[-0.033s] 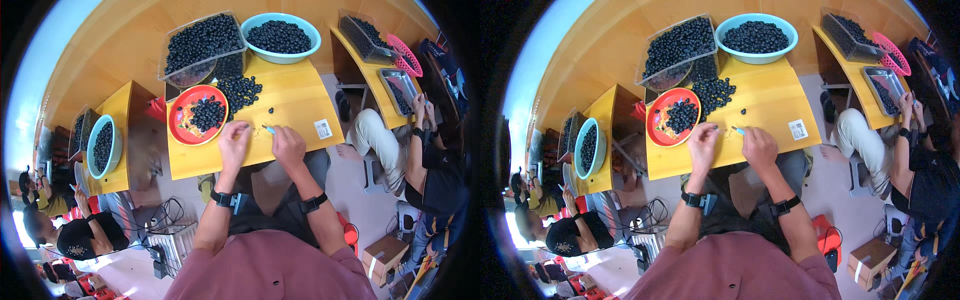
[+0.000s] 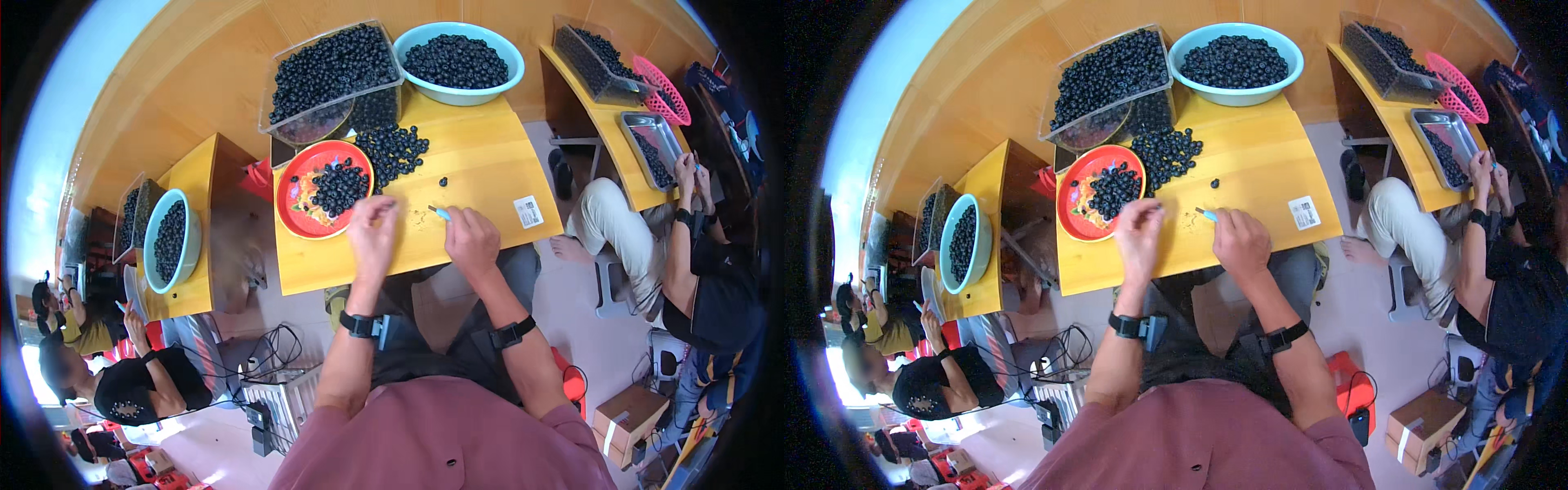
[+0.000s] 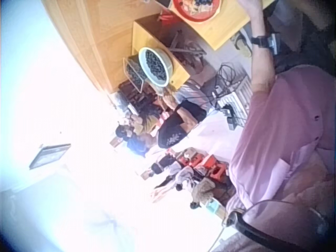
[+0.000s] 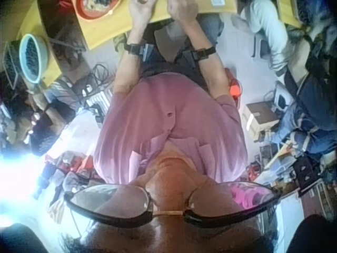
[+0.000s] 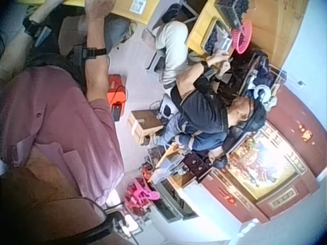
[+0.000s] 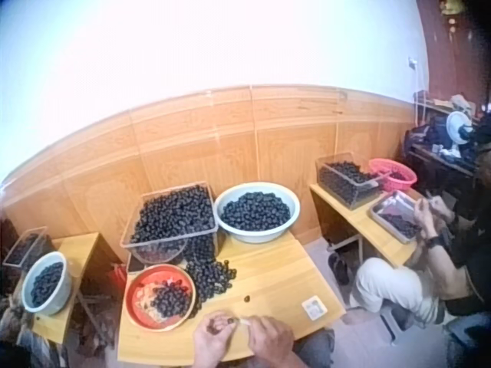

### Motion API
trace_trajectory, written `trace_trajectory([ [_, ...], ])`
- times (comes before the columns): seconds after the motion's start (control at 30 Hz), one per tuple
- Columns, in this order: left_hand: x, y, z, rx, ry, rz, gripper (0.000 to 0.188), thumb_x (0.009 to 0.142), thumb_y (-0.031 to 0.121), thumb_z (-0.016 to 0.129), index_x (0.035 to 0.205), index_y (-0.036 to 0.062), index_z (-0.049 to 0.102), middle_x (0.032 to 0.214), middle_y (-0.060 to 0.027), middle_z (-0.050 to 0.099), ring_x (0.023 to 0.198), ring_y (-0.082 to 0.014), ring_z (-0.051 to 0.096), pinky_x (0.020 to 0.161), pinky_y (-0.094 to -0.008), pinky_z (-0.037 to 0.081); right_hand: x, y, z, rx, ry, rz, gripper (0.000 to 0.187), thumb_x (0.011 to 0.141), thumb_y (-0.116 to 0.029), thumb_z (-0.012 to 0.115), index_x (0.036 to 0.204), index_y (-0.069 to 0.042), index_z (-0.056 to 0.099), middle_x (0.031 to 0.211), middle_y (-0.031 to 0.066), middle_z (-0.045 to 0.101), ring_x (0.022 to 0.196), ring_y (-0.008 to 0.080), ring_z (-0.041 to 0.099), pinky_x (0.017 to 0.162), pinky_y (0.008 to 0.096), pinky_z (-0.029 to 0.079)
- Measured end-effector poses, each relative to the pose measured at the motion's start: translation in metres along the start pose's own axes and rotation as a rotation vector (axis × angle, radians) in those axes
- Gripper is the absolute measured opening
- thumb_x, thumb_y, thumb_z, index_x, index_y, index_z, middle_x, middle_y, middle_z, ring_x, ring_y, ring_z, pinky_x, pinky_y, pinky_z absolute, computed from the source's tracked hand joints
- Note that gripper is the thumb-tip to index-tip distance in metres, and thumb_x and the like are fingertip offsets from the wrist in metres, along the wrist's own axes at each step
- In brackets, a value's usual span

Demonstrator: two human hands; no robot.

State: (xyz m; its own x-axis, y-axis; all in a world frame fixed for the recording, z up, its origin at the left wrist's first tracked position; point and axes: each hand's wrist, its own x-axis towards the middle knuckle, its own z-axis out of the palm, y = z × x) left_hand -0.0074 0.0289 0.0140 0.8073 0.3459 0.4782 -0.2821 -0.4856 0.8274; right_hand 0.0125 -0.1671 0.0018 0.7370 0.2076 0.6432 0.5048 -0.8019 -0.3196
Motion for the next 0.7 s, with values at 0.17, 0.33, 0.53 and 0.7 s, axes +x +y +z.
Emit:
trace_trajectory([
  [0.17, 0.056, 0.000, -0.049, 0.588, 0.086, 0.200, 0.025, 0.078, -0.003, 0.080, 0.101, 0.0034, 0.073, 0.105, -0.0157, 0.069, 0.100, -0.0360, 0.066, 0.090, -0.0434, 0.052, 0.003, 0.001, -0.003, 0.019, 0.000, -0.025, 0.010, 0.085, -0.009, 0.070, 0.096, -0.008, 0.071, 0.077, 0.0064, 0.061, 0.073, 0.0266, 0.066, 0.064, 0.0410, 0.054],
  [0.33, 0.078, 0.007, -0.017, 0.421, -0.222, 0.232, 0.021, 0.082, 0.000, 0.079, 0.102, 0.0027, 0.075, 0.101, -0.0147, 0.070, 0.097, -0.0315, 0.068, 0.081, -0.0392, 0.056, 0.003, -0.001, -0.003, 0.062, 0.001, -0.014, 0.012, 0.085, -0.009, 0.070, 0.097, -0.007, 0.070, 0.079, 0.0070, 0.061, 0.073, 0.0265, 0.066, 0.065, 0.0407, 0.054],
  [0.53, 0.066, 0.002, 0.054, 0.336, -0.416, 0.126, 0.031, 0.080, 0.017, 0.087, 0.104, -0.0008, 0.077, 0.092, -0.0153, 0.070, 0.082, -0.0281, 0.069, 0.078, -0.0391, 0.056, 0.000, 0.000, -0.006, 0.077, 0.046, -0.032, 0.015, 0.084, -0.008, 0.071, 0.099, -0.006, 0.070, 0.078, 0.0080, 0.059, 0.073, 0.0270, 0.065, 0.065, 0.0413, 0.053],
  [0.7, 0.055, -0.004, 0.074, 0.357, -0.450, 0.010, 0.034, 0.080, 0.020, 0.090, 0.104, -0.0005, 0.077, 0.091, -0.0156, 0.069, 0.082, -0.0279, 0.069, 0.078, -0.0397, 0.056, 0.001, 0.000, -0.007, 0.095, 0.075, -0.040, 0.016, 0.084, -0.009, 0.072, 0.099, -0.006, 0.070, 0.077, 0.0083, 0.056, 0.071, 0.0275, 0.063, 0.063, 0.0420, 0.052],
])
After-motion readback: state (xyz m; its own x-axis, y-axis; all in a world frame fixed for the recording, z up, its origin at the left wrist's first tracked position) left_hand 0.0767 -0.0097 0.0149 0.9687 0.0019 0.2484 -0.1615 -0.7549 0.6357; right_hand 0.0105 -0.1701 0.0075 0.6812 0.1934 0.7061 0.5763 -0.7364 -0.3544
